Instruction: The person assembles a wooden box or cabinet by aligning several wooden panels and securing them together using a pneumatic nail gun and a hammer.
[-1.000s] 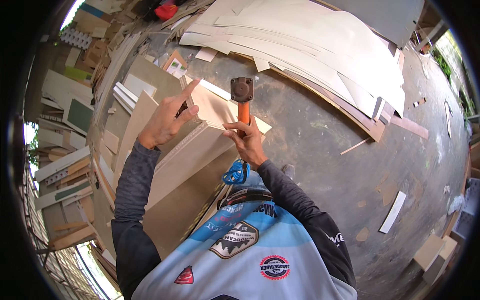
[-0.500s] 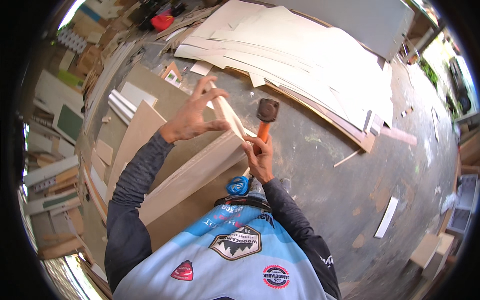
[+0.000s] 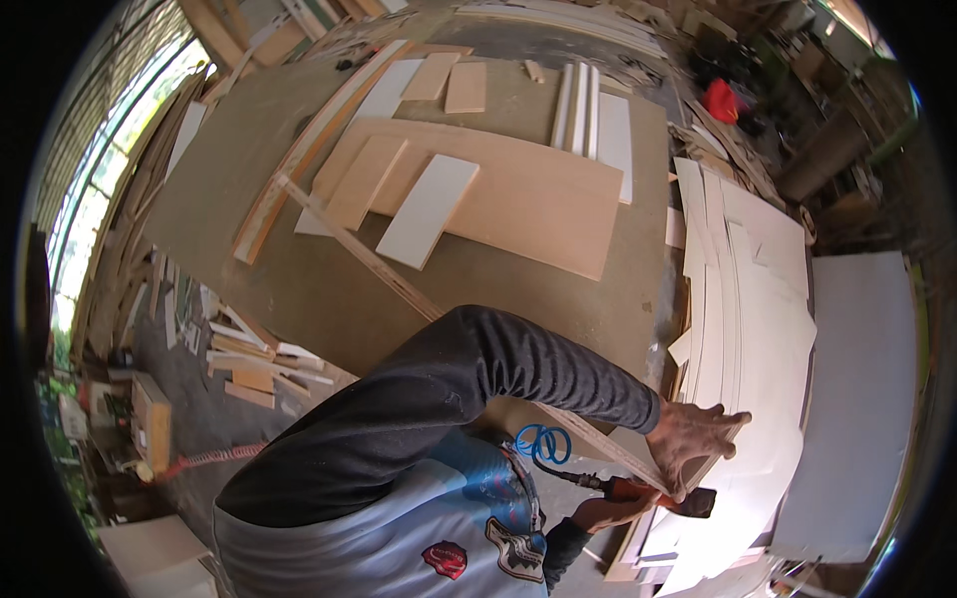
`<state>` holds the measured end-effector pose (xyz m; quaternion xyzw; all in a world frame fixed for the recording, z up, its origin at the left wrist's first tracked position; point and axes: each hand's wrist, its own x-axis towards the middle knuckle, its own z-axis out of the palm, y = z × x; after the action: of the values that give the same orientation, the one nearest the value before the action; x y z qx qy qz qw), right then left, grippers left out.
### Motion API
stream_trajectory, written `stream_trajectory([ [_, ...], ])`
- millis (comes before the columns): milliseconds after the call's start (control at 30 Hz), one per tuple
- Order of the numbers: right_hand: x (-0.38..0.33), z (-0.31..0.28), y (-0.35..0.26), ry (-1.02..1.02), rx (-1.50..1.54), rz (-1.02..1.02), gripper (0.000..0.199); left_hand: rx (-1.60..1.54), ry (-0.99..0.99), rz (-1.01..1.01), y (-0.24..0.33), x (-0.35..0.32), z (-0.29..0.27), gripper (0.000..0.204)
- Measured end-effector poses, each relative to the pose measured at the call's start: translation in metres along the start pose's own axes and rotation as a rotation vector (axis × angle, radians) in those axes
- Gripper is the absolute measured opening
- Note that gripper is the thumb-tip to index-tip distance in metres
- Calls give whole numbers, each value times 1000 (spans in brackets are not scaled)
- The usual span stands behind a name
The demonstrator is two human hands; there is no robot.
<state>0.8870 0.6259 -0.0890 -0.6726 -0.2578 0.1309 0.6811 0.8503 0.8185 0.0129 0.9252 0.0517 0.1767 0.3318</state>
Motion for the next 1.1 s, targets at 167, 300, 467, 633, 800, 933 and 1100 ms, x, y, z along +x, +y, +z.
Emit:
stream_trajectory([
  [167,4,7,-34,-21,-112,-52,84,34,-56,-76,8,11,-5,121],
  [300,13,14,-34,-47,-177,-195,96,-1,12,-122,7,3,-9,123],
  [467,6,22,-41,12,2,104,73,-5,131,-130,2,-7,-22,106],
  [633,1,2,-13,-40,-97,-201,67,-2,419,-198,-11,-53,-86,96],
  [800,-8,7,-43,-5,145,212,70,78,891,-266,-27,-126,-195,86],
  [933,-18,9,-51,-4,215,271,76,213,1267,-690,-88,-199,-245,83],
  [1100,-21,17,-58,27,91,251,78,255,1703,-549,-206,-316,-223,78],
])
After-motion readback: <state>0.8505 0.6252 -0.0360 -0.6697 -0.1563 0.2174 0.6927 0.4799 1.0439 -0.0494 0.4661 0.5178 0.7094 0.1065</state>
